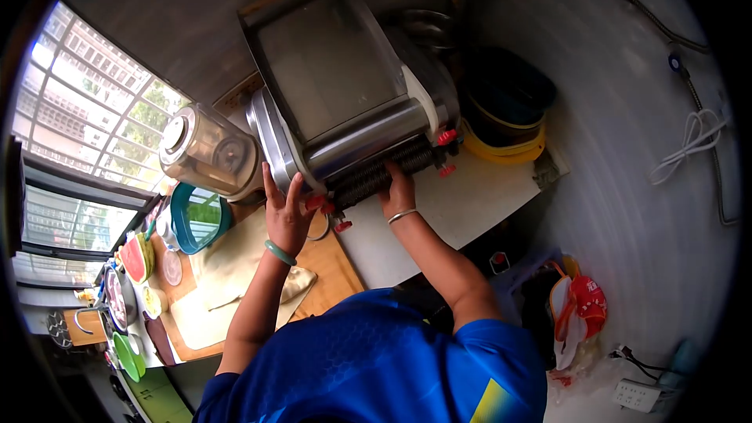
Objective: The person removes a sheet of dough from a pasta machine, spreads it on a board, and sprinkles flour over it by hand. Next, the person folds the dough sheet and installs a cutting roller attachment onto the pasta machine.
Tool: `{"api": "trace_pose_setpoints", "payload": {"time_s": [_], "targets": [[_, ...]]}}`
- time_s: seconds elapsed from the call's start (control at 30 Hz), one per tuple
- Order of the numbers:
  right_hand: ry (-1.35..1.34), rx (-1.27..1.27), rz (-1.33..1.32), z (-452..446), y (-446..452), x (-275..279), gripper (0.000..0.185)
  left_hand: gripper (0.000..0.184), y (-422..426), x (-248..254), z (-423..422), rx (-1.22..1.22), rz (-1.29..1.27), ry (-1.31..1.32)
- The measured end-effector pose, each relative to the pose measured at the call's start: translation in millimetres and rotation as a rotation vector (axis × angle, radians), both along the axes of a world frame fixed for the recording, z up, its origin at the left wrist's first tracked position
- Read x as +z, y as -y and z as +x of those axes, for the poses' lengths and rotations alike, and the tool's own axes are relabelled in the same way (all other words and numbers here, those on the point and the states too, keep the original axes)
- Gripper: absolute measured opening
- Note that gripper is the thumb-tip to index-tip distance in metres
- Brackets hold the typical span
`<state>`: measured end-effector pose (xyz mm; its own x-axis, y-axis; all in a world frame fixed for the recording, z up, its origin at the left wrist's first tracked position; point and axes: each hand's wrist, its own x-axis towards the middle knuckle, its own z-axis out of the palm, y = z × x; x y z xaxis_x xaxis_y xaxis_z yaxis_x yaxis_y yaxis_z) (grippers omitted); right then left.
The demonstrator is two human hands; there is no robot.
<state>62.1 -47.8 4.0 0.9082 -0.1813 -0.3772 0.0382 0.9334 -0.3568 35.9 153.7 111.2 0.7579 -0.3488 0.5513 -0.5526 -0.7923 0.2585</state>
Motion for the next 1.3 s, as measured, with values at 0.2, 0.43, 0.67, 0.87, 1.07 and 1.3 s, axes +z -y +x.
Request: {"api": "trace_pose_setpoints", "payload": {"time_s": [0.2,0.43,0.67,0.87,1.07,1.3], "targets": [[-0.097,-0.146,-0.016,36,-19,-7,0.024,0.086,-1,-3,2,-0.016,-0.012,0.008],[-0.135,0.294,-0.387,-17,45,13,0.019,0.085,3,1,-2,0.017,-0.057,-0.055],[-0.173,0.039,-0.882,-30,138,117,0.025,0.074,4,5,-6,0.041,-0.047,-0.002],[-0.061,0.131,-1.128,-34,150,75,0.02,0.074,7,14,-10,0.043,-0.003,0.079],[0.004,0.058,-0.838,-47,145,12,0.026,0.071,8,17,-14,0.084,-0.033,-0.064],[-0.192,0.311,-0.995,-15,142,-29,0.017,0.079,4,11,-11,0.038,-0.062,-0.061]]}}
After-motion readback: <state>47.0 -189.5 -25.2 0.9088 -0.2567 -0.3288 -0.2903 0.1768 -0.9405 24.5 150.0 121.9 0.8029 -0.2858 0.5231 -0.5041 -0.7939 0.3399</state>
